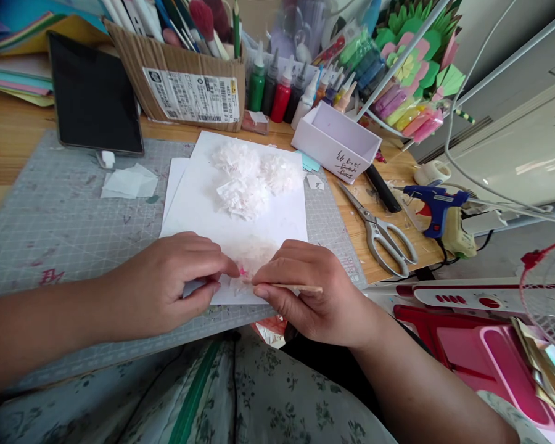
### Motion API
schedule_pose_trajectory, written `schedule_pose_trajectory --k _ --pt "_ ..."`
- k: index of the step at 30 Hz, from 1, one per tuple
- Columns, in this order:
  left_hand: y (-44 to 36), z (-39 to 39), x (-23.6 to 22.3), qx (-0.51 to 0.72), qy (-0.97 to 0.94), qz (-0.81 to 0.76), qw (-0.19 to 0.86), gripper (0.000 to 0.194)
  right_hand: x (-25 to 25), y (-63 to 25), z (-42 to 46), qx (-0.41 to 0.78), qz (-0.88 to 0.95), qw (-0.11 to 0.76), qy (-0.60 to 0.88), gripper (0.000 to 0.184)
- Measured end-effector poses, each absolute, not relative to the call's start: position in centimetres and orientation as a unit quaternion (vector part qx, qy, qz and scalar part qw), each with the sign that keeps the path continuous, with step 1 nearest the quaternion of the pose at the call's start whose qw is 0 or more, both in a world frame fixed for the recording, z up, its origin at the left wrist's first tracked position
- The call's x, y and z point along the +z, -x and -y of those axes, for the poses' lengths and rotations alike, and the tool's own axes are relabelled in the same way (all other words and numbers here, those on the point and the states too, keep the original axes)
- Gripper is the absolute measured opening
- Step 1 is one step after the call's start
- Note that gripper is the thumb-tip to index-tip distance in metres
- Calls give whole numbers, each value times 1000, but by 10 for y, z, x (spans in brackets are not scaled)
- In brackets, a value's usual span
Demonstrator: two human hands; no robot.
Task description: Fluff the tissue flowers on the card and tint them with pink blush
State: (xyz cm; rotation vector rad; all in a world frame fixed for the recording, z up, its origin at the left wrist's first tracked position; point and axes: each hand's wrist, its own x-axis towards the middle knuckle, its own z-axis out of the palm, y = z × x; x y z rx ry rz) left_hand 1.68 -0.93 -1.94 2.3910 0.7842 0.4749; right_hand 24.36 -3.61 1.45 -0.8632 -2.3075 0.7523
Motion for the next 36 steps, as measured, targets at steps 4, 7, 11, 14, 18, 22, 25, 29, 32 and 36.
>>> schedule_pose_trajectory --k 4,7,11,14,18,22,25,29,32,36 --pt "-16 11 -19 153 -906 -285 273 31 16 -244 35 297 832 322 340 15" --pt "-16 12 -20 152 -910 -280 266 31 16 -241 35 287 823 339 353 15" --pt "-17 11 -20 153 -914 -273 258 31 10 -237 34 250 846 312 353 12" --pt "-17 10 -19 146 -917 -270 256 31 5 -237 32 228 846 318 362 11" --pt "-17 10 -19 148 -918 -266 253 31 1 -239 30 211 835 327 390 11" --pt "-17 10 -21 146 -919 -268 251 30 3 -241 30 216 818 344 407 9" --pt "-17 10 -21 145 -919 -267 253 30 6 -242 32 224 802 360 420 10" --pt "-17 11 -19 146 -919 -272 246 30 10 -238 37 219 822 373 371 15" --pt "-17 11 -19 148 -919 -273 243 31 9 -234 39 191 869 336 310 16" --pt "-15 10 -19 149 -919 -270 246 30 6 -236 37 157 881 318 313 16"
